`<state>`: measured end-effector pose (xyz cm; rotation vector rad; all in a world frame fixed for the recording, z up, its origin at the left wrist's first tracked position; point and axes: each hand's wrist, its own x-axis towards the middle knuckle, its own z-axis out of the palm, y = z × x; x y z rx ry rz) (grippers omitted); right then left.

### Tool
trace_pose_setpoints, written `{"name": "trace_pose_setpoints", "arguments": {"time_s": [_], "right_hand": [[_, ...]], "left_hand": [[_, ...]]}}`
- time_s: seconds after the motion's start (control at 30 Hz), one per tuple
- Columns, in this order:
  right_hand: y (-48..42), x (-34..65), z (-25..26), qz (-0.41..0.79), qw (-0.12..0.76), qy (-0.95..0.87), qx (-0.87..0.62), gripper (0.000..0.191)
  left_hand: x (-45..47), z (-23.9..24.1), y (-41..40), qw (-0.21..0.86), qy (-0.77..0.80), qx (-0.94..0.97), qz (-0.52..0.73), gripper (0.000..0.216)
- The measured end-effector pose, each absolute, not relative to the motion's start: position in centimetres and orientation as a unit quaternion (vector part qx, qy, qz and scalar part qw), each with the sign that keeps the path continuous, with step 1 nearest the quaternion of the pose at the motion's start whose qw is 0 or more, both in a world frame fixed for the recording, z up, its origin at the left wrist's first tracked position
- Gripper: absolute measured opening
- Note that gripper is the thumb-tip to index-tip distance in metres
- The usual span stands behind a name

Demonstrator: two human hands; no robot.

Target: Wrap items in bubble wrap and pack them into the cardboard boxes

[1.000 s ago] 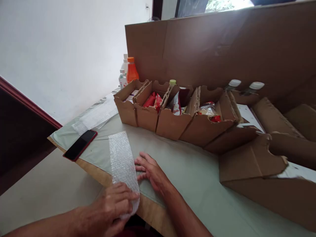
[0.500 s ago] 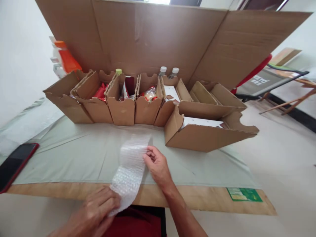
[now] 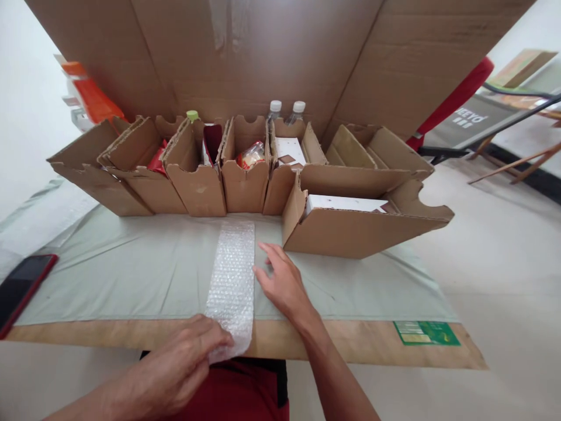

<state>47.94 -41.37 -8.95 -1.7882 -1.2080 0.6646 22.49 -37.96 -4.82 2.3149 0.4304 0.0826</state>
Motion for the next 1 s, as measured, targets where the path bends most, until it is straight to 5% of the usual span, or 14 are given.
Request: {"name": "trace_pose_setpoints", "arguments": {"time_s": [0.17,0.3,0.43,0.77,1.0], "right_hand": [[-47.9,45.9,-8.5,0.407,0.418,-0.542,-0.605,0.059],[-47.7,42.8,-11.7,0.231,0.402,-0.51,-0.725,0.043],[-46.1,41.7,-13.8,0.063,0.357,-0.546,-0.755,0.042],[-48.0,42.6,-11.4,-0.034,0.316,-0.639,-0.701,0.026],[-47.5,41.3,-11.2,0.047,0.323,-0.709,-0.625,0.024]], "left_hand": [[26.0,-5.5,-34.0,0.289,0.178,0.941,-0.004,0.041],[27.2,-7.5,-32.1,0.196,0.211,0.957,0.046,0.041],[24.2,-9.0,-33.6,0.154,0.214,0.935,0.237,0.026],[21.9,-11.2,-36.2,0.201,0.155,0.948,0.195,0.022],[21.9,-10.0,-35.6,0.245,0.166,0.922,0.25,0.022]]}}
